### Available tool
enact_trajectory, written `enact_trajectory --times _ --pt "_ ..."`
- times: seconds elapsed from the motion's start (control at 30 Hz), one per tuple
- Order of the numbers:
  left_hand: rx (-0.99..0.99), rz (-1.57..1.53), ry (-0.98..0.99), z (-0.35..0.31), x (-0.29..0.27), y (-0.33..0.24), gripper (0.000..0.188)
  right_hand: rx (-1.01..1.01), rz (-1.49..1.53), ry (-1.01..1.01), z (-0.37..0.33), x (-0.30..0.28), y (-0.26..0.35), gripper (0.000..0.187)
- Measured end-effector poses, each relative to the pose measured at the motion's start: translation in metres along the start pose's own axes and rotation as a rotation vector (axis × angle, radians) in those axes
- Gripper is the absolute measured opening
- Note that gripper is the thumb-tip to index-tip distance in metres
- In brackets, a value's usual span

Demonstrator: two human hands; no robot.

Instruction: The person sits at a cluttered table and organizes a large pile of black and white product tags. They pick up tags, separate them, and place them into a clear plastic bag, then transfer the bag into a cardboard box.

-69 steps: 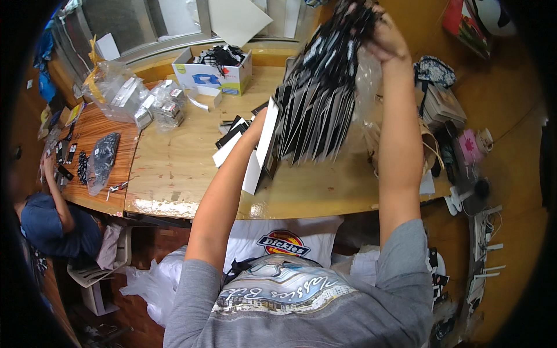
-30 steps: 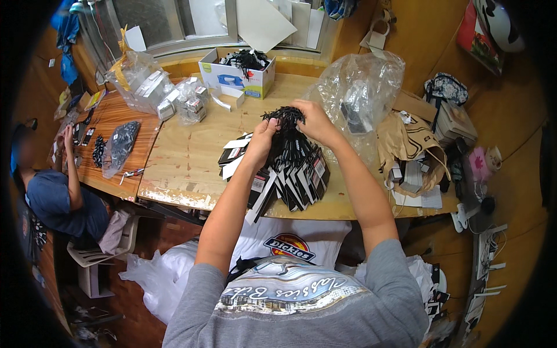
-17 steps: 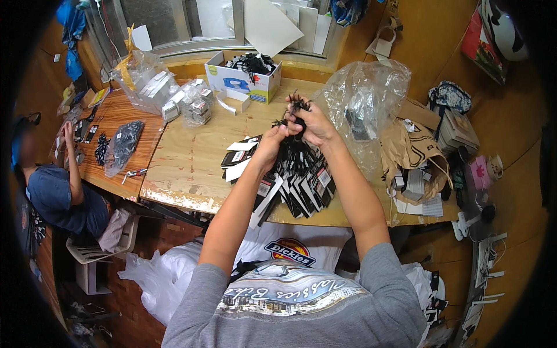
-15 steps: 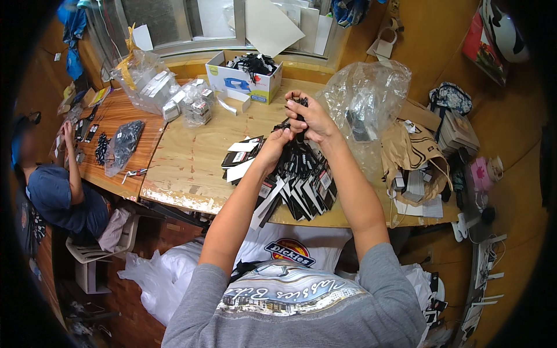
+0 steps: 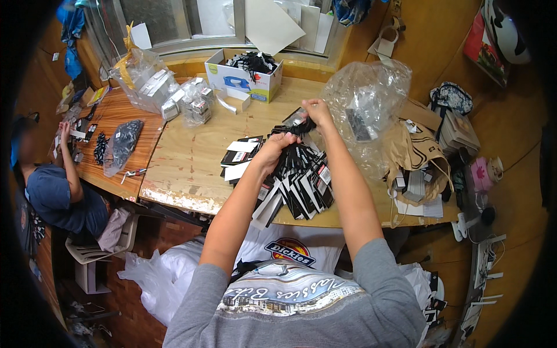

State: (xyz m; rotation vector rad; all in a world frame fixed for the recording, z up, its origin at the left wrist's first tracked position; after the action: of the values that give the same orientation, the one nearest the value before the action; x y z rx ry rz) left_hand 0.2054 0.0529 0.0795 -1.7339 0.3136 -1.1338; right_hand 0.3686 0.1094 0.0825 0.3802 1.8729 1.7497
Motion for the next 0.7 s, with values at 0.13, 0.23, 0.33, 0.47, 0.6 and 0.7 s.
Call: enact_trajectory --times 0.13,0.23,0.33,0.47,0.6,0.7 --pt "0.047 -0.041 0.035 -0.005 -0.011 -0.002 0.022 -0.370 -0.625 -0.249 -0.052 -0.032 0.072 0.032" --pt "0.044 -0.044 0.018 -0.007 -0.012 -0.004 0.022 -0.197 -0.587 0.000 -0.083 -0.021 0.073 0.032" --pt "0.029 0.001 -0.002 -0.007 -0.012 -0.005 0.018 -0.216 -0.427 0.270 -0.096 0.008 0.048 0.032" --pt "0.007 0.064 0.053 -0.008 -0.011 -0.003 0.017 -0.234 -0.261 0.342 -0.095 0.021 0.045 0.023" --pt "0.043 0.099 0.025 -0.014 0.001 -0.013 0.019 -0.364 -0.620 0.319 -0.101 0.014 0.081 0.011" --pt "0.007 0.056 0.040 -0.009 -0.002 -0.007 0.019 -0.693 -1.079 -0.151 -0.109 -0.014 0.120 0.007"
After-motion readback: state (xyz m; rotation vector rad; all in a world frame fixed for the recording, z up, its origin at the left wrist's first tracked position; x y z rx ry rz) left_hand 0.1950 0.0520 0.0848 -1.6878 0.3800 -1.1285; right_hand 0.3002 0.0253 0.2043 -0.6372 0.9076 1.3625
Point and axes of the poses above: each hand's wrist, its own z-axis towards the middle knuckle, its own x-axis out of the palm, y = z × x, the point moved 9 cm from there along z, towards the middle knuckle, and after that the axes turned 4 degrees about z, right-handed, at the moved point
